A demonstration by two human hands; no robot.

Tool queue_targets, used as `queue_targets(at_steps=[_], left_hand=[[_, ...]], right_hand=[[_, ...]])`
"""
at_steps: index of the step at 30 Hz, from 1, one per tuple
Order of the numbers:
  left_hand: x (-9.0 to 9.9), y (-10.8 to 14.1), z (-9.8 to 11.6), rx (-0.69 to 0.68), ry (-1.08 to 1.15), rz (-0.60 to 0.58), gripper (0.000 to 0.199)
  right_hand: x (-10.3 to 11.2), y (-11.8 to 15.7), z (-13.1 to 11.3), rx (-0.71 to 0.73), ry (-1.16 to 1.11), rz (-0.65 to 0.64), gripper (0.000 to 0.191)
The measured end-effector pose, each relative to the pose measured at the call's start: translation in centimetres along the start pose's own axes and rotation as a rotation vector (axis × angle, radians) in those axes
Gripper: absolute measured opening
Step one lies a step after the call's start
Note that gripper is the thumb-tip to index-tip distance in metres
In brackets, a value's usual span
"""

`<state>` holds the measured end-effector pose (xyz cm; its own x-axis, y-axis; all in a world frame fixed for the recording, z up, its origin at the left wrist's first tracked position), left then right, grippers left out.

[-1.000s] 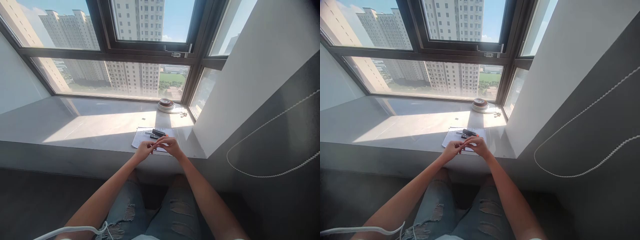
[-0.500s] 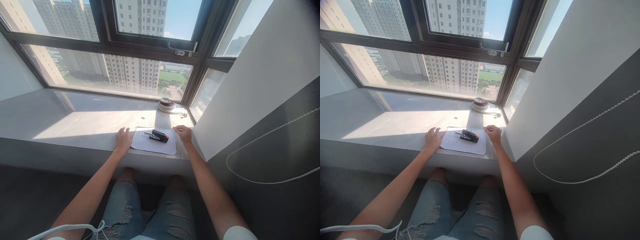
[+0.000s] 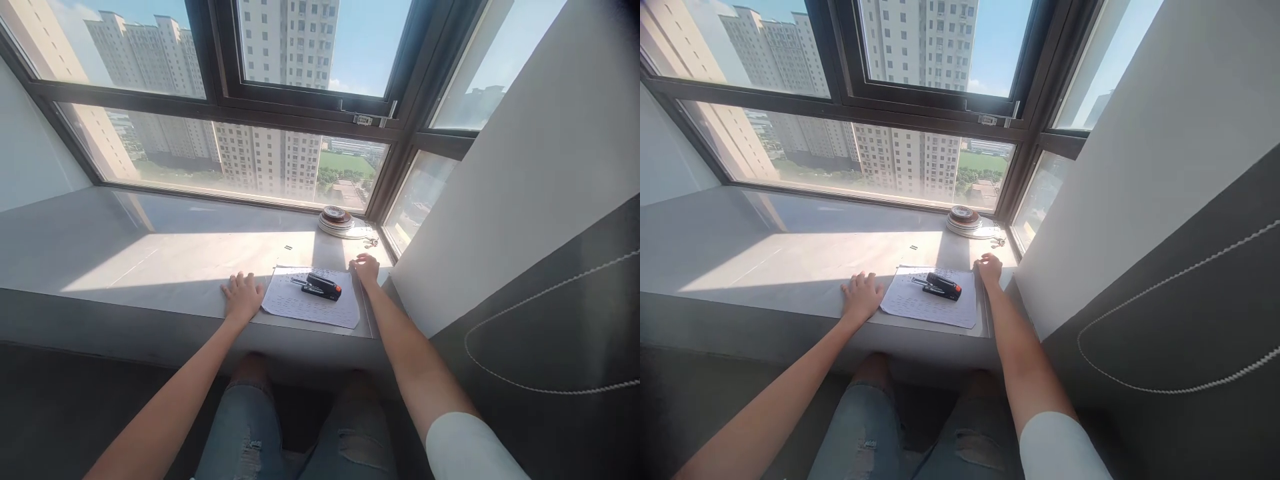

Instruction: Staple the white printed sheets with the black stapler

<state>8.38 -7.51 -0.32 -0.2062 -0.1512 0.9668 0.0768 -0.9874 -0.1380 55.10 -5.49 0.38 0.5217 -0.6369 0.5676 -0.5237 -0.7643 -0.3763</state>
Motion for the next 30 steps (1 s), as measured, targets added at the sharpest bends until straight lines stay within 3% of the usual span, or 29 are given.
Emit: queue_targets(at_steps=[5,13,17,21,24,27,30], left_hand=[[0.0,0.0,0.0,-0.009,-0.023,0.038,0.055],[0.1,0.0,0.0,-0.016,-0.005,0.017,0.057],[-0.2,0.0,-0.5,-0.016,0.005,-0.005,0.058],[0.4,-1.6,-0.4,-0.002,0.060,0.038,0.050],[1.0,-4.8,2.0,-0.114,0.193,0.047,0.040],[1.0,-8.5,6.2,-0.313,0.275,-0.016,0.046],[0.3,-11.4,9.8,-0.430,0.283,-0.078,0.054]], right_hand=[[0.3,-0.1,1.3,-0.081,0.038,0.058,0.017],[0.9,0.0,1.0,-0.039,0.066,-0.013,0.027],[2.7,2.7,1.3,0.010,0.116,-0.051,0.028],[3.4,6.4,0.4,0.199,0.376,-0.117,0.024],[3.0,7.7,-0.6,0.263,0.576,-0.167,0.029],[2.9,7.7,-1.4,0.245,0.632,-0.193,0.030],[2.9,7.5,-1.8,0.245,0.628,-0.198,0.029]])
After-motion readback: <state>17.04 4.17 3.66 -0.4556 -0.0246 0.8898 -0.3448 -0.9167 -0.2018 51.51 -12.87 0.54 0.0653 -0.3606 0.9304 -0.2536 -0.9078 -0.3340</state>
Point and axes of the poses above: each hand's wrist, its own y-axis away from the middle knuckle, its own x-axis out of the back of the hand, z = x × y, the point moved 7 cm from there along -y, towards the middle knuckle, and after that the axes turned 6 degrees about x, right-handed, at the moved point
